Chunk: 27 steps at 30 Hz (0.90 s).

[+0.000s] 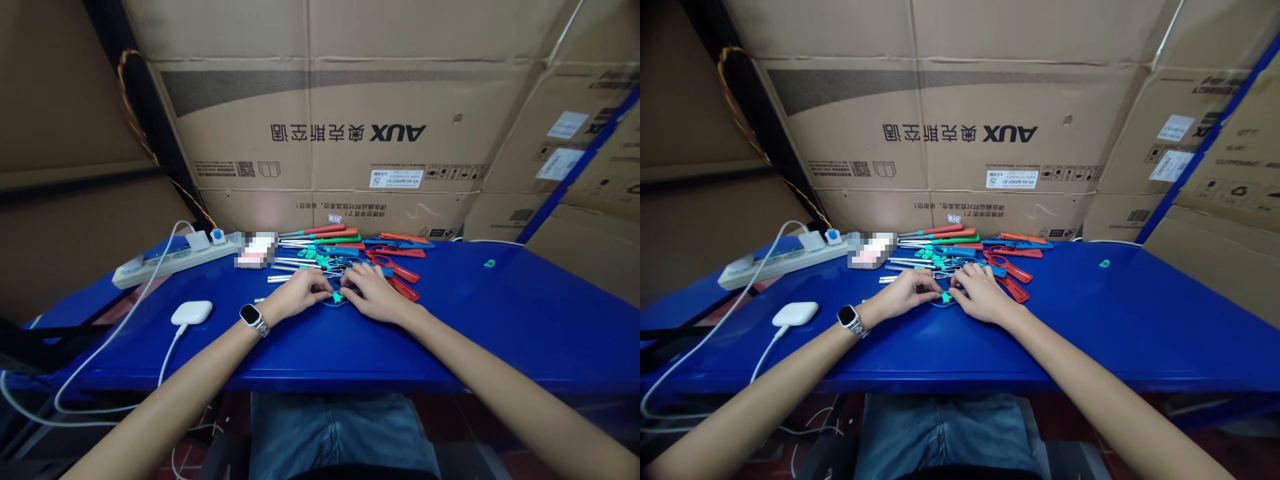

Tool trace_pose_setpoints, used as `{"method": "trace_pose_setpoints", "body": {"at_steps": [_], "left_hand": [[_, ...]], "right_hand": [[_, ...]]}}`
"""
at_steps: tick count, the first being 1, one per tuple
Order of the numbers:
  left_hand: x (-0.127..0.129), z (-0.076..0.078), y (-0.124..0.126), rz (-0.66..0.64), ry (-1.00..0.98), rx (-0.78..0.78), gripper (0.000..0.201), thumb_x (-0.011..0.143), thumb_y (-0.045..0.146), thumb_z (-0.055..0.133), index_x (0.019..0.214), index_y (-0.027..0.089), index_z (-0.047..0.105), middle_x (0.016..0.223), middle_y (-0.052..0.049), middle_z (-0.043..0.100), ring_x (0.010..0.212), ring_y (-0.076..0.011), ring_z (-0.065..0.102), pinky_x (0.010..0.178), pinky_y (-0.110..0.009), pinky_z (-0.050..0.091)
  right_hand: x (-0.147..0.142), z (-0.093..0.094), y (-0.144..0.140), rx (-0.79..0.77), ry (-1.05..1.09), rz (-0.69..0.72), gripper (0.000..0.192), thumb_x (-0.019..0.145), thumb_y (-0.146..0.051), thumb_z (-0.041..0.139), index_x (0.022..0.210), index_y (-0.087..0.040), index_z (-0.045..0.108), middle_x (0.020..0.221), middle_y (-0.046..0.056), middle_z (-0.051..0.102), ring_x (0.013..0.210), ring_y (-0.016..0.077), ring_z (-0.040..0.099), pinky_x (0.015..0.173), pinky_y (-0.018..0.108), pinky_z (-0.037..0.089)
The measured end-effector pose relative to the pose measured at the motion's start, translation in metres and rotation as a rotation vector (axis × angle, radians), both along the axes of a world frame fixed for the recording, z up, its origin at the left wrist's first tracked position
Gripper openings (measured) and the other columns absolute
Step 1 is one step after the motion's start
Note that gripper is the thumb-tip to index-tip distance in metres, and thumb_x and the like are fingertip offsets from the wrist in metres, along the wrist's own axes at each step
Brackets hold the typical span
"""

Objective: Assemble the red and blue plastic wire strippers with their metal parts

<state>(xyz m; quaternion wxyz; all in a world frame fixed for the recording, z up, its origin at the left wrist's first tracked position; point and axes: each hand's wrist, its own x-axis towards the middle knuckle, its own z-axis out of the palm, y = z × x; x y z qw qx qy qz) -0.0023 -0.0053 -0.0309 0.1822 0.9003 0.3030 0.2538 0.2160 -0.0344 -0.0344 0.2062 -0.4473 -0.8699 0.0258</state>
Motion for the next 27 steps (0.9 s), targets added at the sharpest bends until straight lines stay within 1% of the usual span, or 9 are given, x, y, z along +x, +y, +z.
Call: {"method": "trace_pose_setpoints", "body": {"at_steps": [3, 5, 8, 10, 12, 16, 19, 23, 27], "left_hand": [[0.000, -0.002, 0.001, -0.015, 0.006, 0.028, 0.013, 0.089, 0.024, 0.063, 0.086, 0.018, 0.073, 0.082, -0.003, 0.064, 0.078, -0.0162, 0.059, 0.072, -0.026, 0.044], [-0.002, -0.002, 0.001, -0.025, 0.019, 0.046, 0.014, 0.090, 0.025, 0.061, 0.089, 0.019, 0.074, 0.082, -0.003, 0.063, 0.080, -0.0169, 0.058, 0.074, -0.027, 0.045], [-0.007, 0.002, -0.002, -0.018, 0.040, 0.096, 0.016, 0.091, 0.024, 0.058, 0.096, 0.019, 0.072, 0.088, -0.004, 0.062, 0.085, -0.0183, 0.058, 0.078, -0.029, 0.046], [-0.010, 0.004, -0.005, -0.021, 0.065, 0.130, 0.016, 0.090, 0.024, 0.058, 0.099, 0.019, 0.070, 0.094, -0.005, 0.059, 0.089, -0.0188, 0.058, 0.080, -0.030, 0.046], [-0.013, 0.005, -0.006, -0.052, 0.121, 0.162, 0.016, 0.090, 0.026, 0.059, 0.100, 0.019, 0.070, 0.097, -0.005, 0.057, 0.091, -0.0189, 0.057, 0.082, -0.030, 0.046], [-0.013, 0.000, -0.003, -0.115, 0.223, 0.229, 0.016, 0.094, 0.025, 0.057, 0.097, 0.020, 0.072, 0.094, -0.005, 0.056, 0.091, -0.0186, 0.055, 0.081, -0.028, 0.045], [-0.012, -0.004, 0.000, -0.118, 0.227, 0.251, 0.017, 0.095, 0.024, 0.056, 0.096, 0.019, 0.072, 0.092, -0.005, 0.056, 0.091, -0.0184, 0.055, 0.081, -0.028, 0.044], [-0.011, -0.005, 0.000, -0.111, 0.220, 0.255, 0.019, 0.096, 0.025, 0.055, 0.095, 0.019, 0.073, 0.091, -0.005, 0.057, 0.089, -0.0181, 0.055, 0.080, -0.028, 0.045], [-0.010, -0.003, -0.003, -0.109, 0.211, 0.245, 0.021, 0.096, 0.025, 0.054, 0.094, 0.018, 0.073, 0.090, -0.006, 0.057, 0.087, -0.0180, 0.055, 0.079, -0.029, 0.045]], "right_hand": [[-0.013, 0.003, -0.006, 0.076, 0.046, -0.019, 0.020, 0.088, -0.040, 0.061, 0.091, -0.021, 0.057, 0.095, 0.005, 0.063, 0.096, 0.0233, 0.052, 0.085, 0.038, 0.033], [-0.021, 0.003, -0.009, 0.054, 0.059, -0.038, 0.017, 0.084, -0.035, 0.064, 0.087, -0.020, 0.058, 0.091, 0.005, 0.064, 0.092, 0.0229, 0.054, 0.082, 0.036, 0.033], [-0.027, 0.000, -0.008, 0.005, 0.097, -0.082, 0.007, 0.081, -0.023, 0.063, 0.082, -0.019, 0.058, 0.083, 0.003, 0.065, 0.086, 0.0206, 0.056, 0.077, 0.033, 0.035], [-0.027, -0.002, -0.006, -0.013, 0.135, -0.091, 0.006, 0.079, -0.018, 0.063, 0.080, -0.019, 0.057, 0.080, 0.003, 0.064, 0.082, 0.0191, 0.057, 0.075, 0.031, 0.037], [-0.026, -0.004, -0.004, -0.019, 0.167, -0.088, 0.007, 0.078, -0.015, 0.062, 0.079, -0.019, 0.057, 0.078, 0.003, 0.063, 0.078, 0.0179, 0.057, 0.072, 0.029, 0.038], [-0.025, -0.004, -0.004, 0.000, 0.176, -0.080, 0.006, 0.077, -0.014, 0.063, 0.079, -0.019, 0.059, 0.076, 0.002, 0.062, 0.076, 0.0174, 0.056, 0.071, 0.028, 0.040], [-0.026, -0.003, -0.005, 0.023, 0.138, -0.091, 0.004, 0.078, -0.016, 0.063, 0.078, -0.019, 0.061, 0.077, 0.003, 0.063, 0.080, 0.0184, 0.057, 0.074, 0.029, 0.041], [-0.027, -0.003, -0.006, 0.047, 0.083, -0.126, 0.003, 0.079, -0.017, 0.063, 0.077, -0.018, 0.062, 0.081, 0.004, 0.063, 0.085, 0.0201, 0.059, 0.077, 0.031, 0.040], [-0.029, -0.002, -0.008, 0.049, 0.065, -0.169, 0.003, 0.078, -0.017, 0.063, 0.077, -0.018, 0.060, 0.081, 0.004, 0.063, 0.082, 0.0195, 0.058, 0.074, 0.031, 0.039]]}}
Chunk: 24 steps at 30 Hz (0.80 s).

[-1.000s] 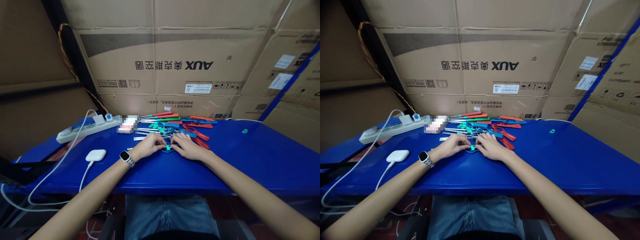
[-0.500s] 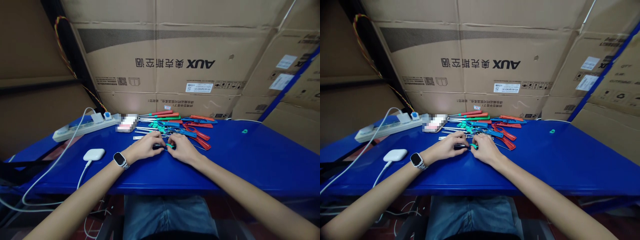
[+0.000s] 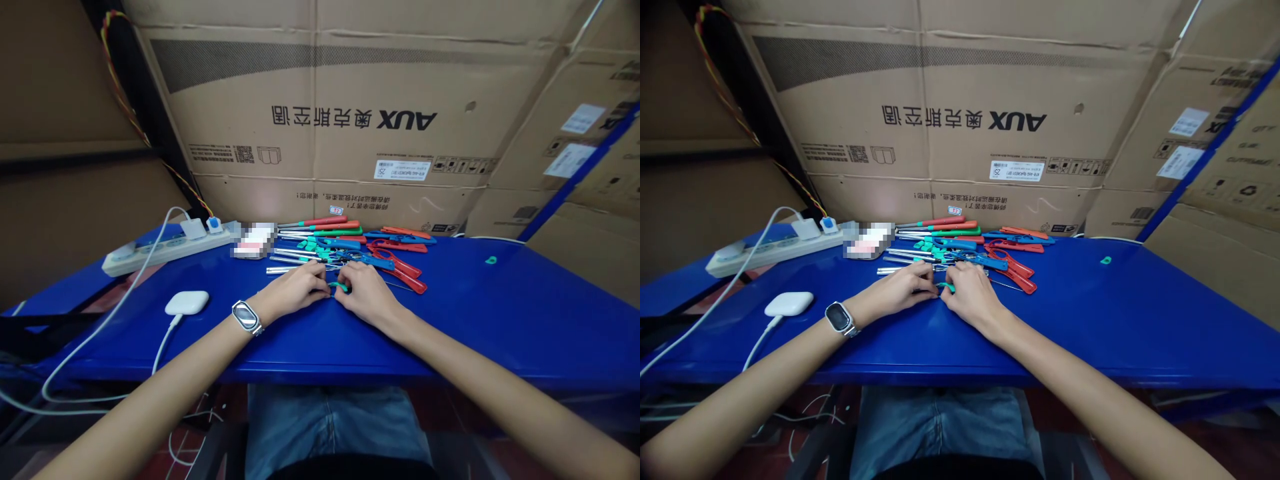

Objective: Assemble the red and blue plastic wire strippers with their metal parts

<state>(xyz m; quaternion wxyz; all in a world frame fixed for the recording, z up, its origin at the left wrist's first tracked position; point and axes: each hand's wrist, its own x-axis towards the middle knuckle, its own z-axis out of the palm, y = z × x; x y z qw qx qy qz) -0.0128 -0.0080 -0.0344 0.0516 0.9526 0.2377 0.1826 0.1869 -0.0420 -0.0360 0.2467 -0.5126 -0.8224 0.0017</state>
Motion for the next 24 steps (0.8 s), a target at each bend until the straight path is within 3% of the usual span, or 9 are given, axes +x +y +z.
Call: {"method": "trace_pose_setpoints", "body": {"at_steps": [14, 17, 20, 24], "left_hand": [[-0.001, 0.000, -0.001, 0.002, -0.012, -0.024, 0.020, 0.096, 0.027, 0.054, 0.096, 0.020, 0.073, 0.091, -0.006, 0.057, 0.088, -0.0188, 0.055, 0.080, -0.029, 0.045], [-0.001, 0.004, -0.003, 0.041, -0.004, -0.025, 0.015, 0.092, 0.024, 0.058, 0.101, 0.018, 0.069, 0.093, -0.005, 0.056, 0.091, -0.0196, 0.055, 0.080, -0.029, 0.045], [-0.001, 0.007, -0.005, 0.097, 0.013, 0.002, 0.029, 0.088, 0.023, 0.063, 0.116, 0.018, 0.064, 0.098, -0.006, 0.056, 0.093, -0.0208, 0.055, 0.082, -0.029, 0.046], [-0.002, 0.004, -0.006, 0.071, 0.081, 0.073, 0.029, 0.091, 0.023, 0.057, 0.118, 0.020, 0.065, 0.098, -0.007, 0.055, 0.092, -0.0211, 0.055, 0.085, -0.032, 0.046]], "right_hand": [[0.009, 0.001, 0.003, -0.049, -0.017, 0.086, 0.007, 0.081, -0.019, 0.062, 0.075, -0.019, 0.058, 0.079, 0.002, 0.062, 0.083, 0.0182, 0.057, 0.072, 0.030, 0.031], [0.008, 0.002, 0.000, -0.076, 0.016, 0.079, 0.007, 0.081, -0.019, 0.063, 0.076, -0.018, 0.058, 0.082, 0.003, 0.063, 0.084, 0.0184, 0.058, 0.073, 0.030, 0.032], [0.009, 0.003, 0.000, -0.085, 0.075, 0.090, 0.006, 0.081, -0.021, 0.064, 0.078, -0.019, 0.060, 0.082, 0.003, 0.064, 0.084, 0.0187, 0.058, 0.076, 0.031, 0.036], [0.020, 0.006, 0.012, -0.031, 0.181, 0.062, 0.006, 0.084, -0.017, 0.056, 0.085, -0.019, 0.062, 0.082, 0.003, 0.064, 0.085, 0.0191, 0.058, 0.076, 0.031, 0.041]]}}
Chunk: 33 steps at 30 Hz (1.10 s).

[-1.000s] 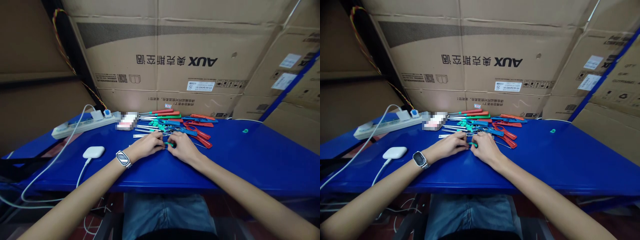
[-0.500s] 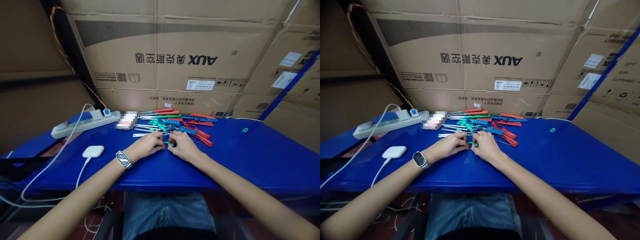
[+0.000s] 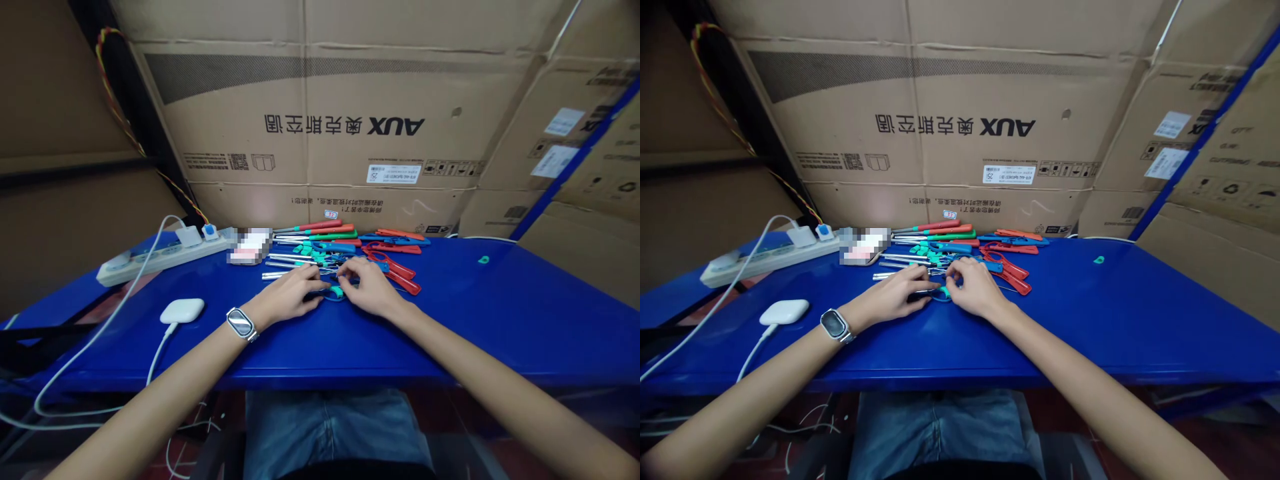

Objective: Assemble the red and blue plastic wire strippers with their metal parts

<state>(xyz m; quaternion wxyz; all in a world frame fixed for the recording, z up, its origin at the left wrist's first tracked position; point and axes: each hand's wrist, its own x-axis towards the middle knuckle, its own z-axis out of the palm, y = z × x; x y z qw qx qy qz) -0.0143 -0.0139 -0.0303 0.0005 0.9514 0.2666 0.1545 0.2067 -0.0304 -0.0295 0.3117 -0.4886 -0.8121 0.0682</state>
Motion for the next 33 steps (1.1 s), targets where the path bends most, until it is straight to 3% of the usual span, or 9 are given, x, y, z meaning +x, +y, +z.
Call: {"method": "trace_pose_setpoints", "body": {"at_steps": [5, 12, 17, 23, 27, 33], "left_hand": [[0.003, 0.004, 0.000, 0.016, -0.047, 0.022, 0.038, 0.089, 0.022, 0.052, 0.126, 0.019, 0.060, 0.102, -0.008, 0.057, 0.096, -0.0228, 0.055, 0.089, -0.037, 0.047], [0.036, 0.022, 0.033, 0.047, -0.059, 0.118, 0.026, 0.093, 0.020, 0.046, 0.113, 0.017, 0.062, 0.102, -0.009, 0.056, 0.098, -0.0233, 0.055, 0.087, -0.037, 0.047], [0.050, 0.026, 0.051, 0.057, -0.111, 0.145, 0.023, 0.091, 0.021, 0.053, 0.112, 0.018, 0.062, 0.108, -0.009, 0.058, 0.107, -0.0256, 0.054, 0.093, -0.040, 0.046], [0.027, 0.034, 0.034, 0.034, -0.227, 0.143, 0.026, 0.094, 0.023, 0.055, 0.119, 0.020, 0.060, 0.123, -0.009, 0.059, 0.118, -0.0246, 0.052, 0.102, -0.044, 0.043], [0.012, 0.029, 0.027, 0.035, -0.271, 0.117, 0.024, 0.095, 0.028, 0.055, 0.116, 0.021, 0.063, 0.112, -0.008, 0.065, 0.107, -0.0236, 0.058, 0.095, -0.043, 0.047], [0.005, 0.020, 0.024, 0.015, -0.358, -0.083, 0.024, 0.095, 0.033, 0.056, 0.109, 0.019, 0.069, 0.101, -0.008, 0.069, 0.091, -0.0196, 0.064, 0.080, -0.033, 0.051]], "right_hand": [[0.030, 0.009, 0.025, -0.002, -0.153, -0.244, 0.025, 0.079, -0.020, 0.060, 0.104, -0.019, 0.063, 0.107, 0.011, 0.063, 0.104, 0.0279, 0.056, 0.086, 0.041, 0.041], [0.048, 0.014, 0.040, -0.188, -0.280, -0.259, 0.034, 0.075, -0.019, 0.063, 0.109, -0.019, 0.064, 0.112, 0.009, 0.069, 0.108, 0.0297, 0.057, 0.089, 0.043, 0.038], [0.050, 0.011, 0.042, -0.099, -0.238, -0.207, 0.025, 0.081, -0.022, 0.062, 0.105, -0.019, 0.067, 0.111, 0.009, 0.070, 0.106, 0.0271, 0.059, 0.090, 0.042, 0.036], [0.050, 0.019, 0.030, 0.008, -0.105, -0.008, 0.025, 0.091, -0.023, 0.051, 0.108, -0.018, 0.068, 0.105, 0.009, 0.071, 0.096, 0.0233, 0.062, 0.086, 0.039, 0.042], [0.042, 0.023, 0.021, -0.108, -0.005, 0.142, 0.027, 0.090, -0.020, 0.050, 0.111, -0.018, 0.067, 0.098, 0.006, 0.072, 0.077, 0.0176, 0.063, 0.074, 0.032, 0.046], [0.038, 0.016, 0.017, -0.136, 0.112, 0.228, 0.034, 0.086, -0.020, 0.054, 0.120, -0.019, 0.060, 0.086, 0.002, 0.067, 0.072, 0.0149, 0.058, 0.071, 0.030, 0.047]]}}
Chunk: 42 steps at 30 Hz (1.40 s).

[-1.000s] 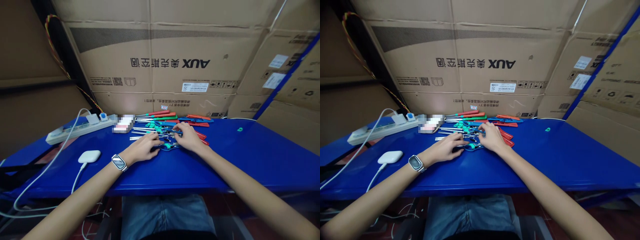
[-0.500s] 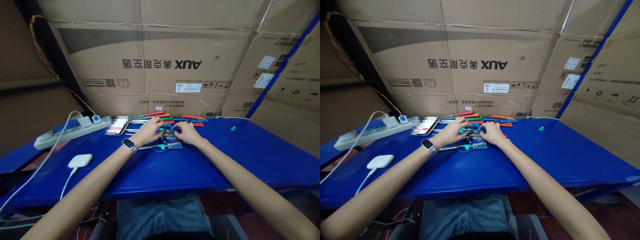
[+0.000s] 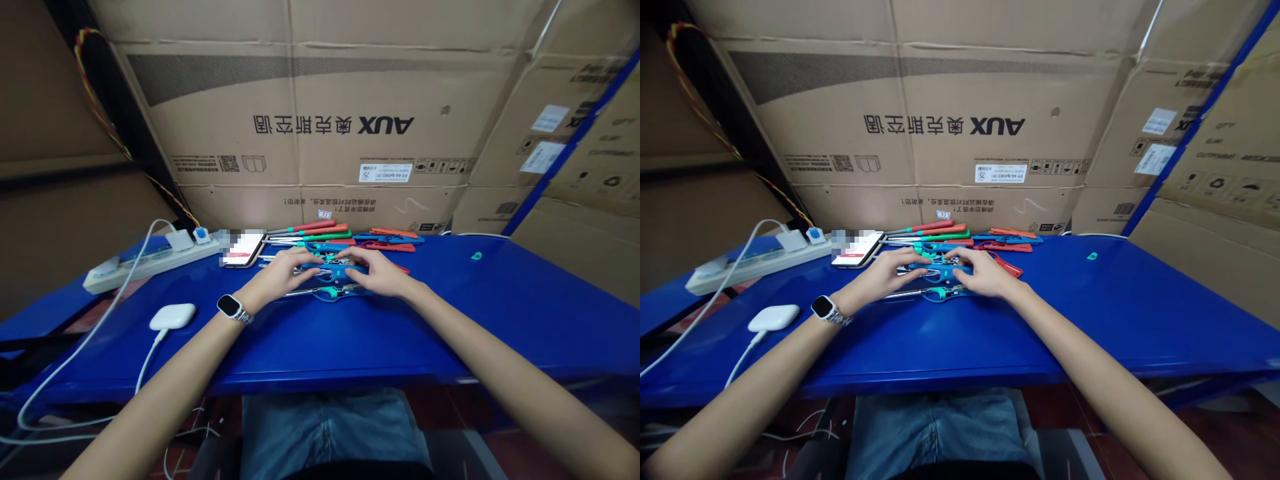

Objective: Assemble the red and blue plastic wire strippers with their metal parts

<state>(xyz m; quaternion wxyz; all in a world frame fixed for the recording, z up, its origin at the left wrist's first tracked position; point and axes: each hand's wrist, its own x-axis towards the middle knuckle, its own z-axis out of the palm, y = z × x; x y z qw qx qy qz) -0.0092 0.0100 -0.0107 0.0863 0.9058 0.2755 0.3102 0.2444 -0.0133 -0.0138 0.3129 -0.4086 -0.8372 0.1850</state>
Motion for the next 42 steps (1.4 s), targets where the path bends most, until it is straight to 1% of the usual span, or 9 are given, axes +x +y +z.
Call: {"method": "trace_pose_setpoints", "body": {"at_steps": [4, 9, 12, 15, 19, 27, 32, 39, 42], "left_hand": [[0.005, 0.001, -0.005, 0.084, -0.081, -0.097, 0.024, 0.093, 0.035, 0.057, 0.103, 0.019, 0.072, 0.097, -0.006, 0.072, 0.085, -0.0183, 0.065, 0.073, -0.029, 0.049], [0.016, 0.004, -0.008, 0.157, -0.206, -0.145, 0.025, 0.091, 0.037, 0.058, 0.100, 0.018, 0.073, 0.097, -0.005, 0.074, 0.084, -0.0187, 0.065, 0.074, -0.030, 0.049], [0.019, 0.002, -0.005, 0.189, -0.236, -0.189, 0.026, 0.090, 0.038, 0.059, 0.099, 0.018, 0.073, 0.097, -0.005, 0.074, 0.082, -0.0183, 0.064, 0.074, -0.030, 0.048], [0.018, -0.001, -0.001, 0.201, -0.266, -0.282, 0.030, 0.088, 0.042, 0.060, 0.096, 0.016, 0.073, 0.091, -0.005, 0.074, 0.077, -0.0178, 0.064, 0.072, -0.030, 0.048], [0.017, -0.004, 0.000, 0.205, -0.284, -0.343, 0.034, 0.087, 0.045, 0.059, 0.092, 0.014, 0.073, 0.084, -0.005, 0.073, 0.072, -0.0172, 0.063, 0.067, -0.029, 0.049], [0.005, -0.003, -0.006, 0.251, -0.212, -0.164, 0.031, 0.089, 0.043, 0.056, 0.103, 0.017, 0.066, 0.092, -0.006, 0.069, 0.081, -0.0195, 0.065, 0.072, -0.032, 0.051], [0.008, -0.005, -0.015, 0.210, -0.095, -0.040, 0.031, 0.085, 0.048, 0.062, 0.096, 0.018, 0.059, 0.092, -0.005, 0.064, 0.086, -0.0210, 0.060, 0.077, -0.035, 0.048], [0.017, -0.012, -0.028, 0.298, -0.049, -0.028, 0.046, 0.078, 0.058, 0.068, 0.092, 0.019, 0.048, 0.083, -0.002, 0.057, 0.071, -0.0179, 0.054, 0.062, -0.030, 0.043], [0.024, -0.012, -0.031, 0.158, 0.031, 0.035, 0.033, 0.086, 0.050, 0.063, 0.093, 0.019, 0.054, 0.091, -0.004, 0.060, 0.083, -0.0208, 0.057, 0.073, -0.034, 0.047]], "right_hand": [[0.001, -0.005, -0.001, 0.001, 0.029, 0.004, 0.030, 0.086, -0.025, 0.058, 0.115, -0.018, 0.061, 0.082, 0.001, 0.066, 0.071, 0.0151, 0.060, 0.070, 0.030, 0.047], [0.005, -0.007, 0.003, 0.073, 0.030, -0.013, 0.025, 0.087, -0.028, 0.061, 0.110, -0.020, 0.065, 0.107, 0.006, 0.070, 0.096, 0.0202, 0.065, 0.087, 0.036, 0.049], [0.007, -0.005, 0.004, 0.157, -0.029, -0.033, 0.030, 0.088, -0.028, 0.062, 0.117, -0.020, 0.062, 0.116, 0.008, 0.067, 0.105, 0.0218, 0.063, 0.094, 0.039, 0.047], [0.007, -0.002, 0.002, 0.190, -0.085, -0.015, 0.037, 0.086, -0.029, 0.065, 0.122, -0.021, 0.058, 0.118, 0.008, 0.066, 0.105, 0.0221, 0.063, 0.093, 0.039, 0.048], [0.006, -0.001, 0.001, 0.149, -0.050, -0.003, 0.031, 0.087, -0.030, 0.065, 0.116, -0.021, 0.061, 0.113, 0.007, 0.068, 0.100, 0.0213, 0.064, 0.089, 0.037, 0.049], [0.016, -0.002, 0.002, 0.080, -0.015, -0.060, 0.027, 0.084, -0.032, 0.067, 0.108, -0.018, 0.065, 0.107, 0.008, 0.069, 0.097, 0.0230, 0.065, 0.089, 0.040, 0.050], [0.023, -0.002, -0.002, 0.071, -0.018, -0.073, 0.026, 0.084, -0.030, 0.067, 0.107, -0.018, 0.067, 0.105, 0.008, 0.070, 0.097, 0.0234, 0.066, 0.088, 0.041, 0.051], [0.026, -0.008, -0.001, 0.035, 0.022, -0.135, 0.027, 0.081, -0.028, 0.069, 0.105, -0.018, 0.069, 0.106, 0.008, 0.071, 0.097, 0.0239, 0.067, 0.091, 0.042, 0.052], [0.021, -0.011, 0.001, 0.031, 0.054, -0.130, 0.027, 0.081, -0.029, 0.069, 0.105, -0.018, 0.069, 0.105, 0.008, 0.072, 0.096, 0.0240, 0.067, 0.091, 0.041, 0.051]]}}
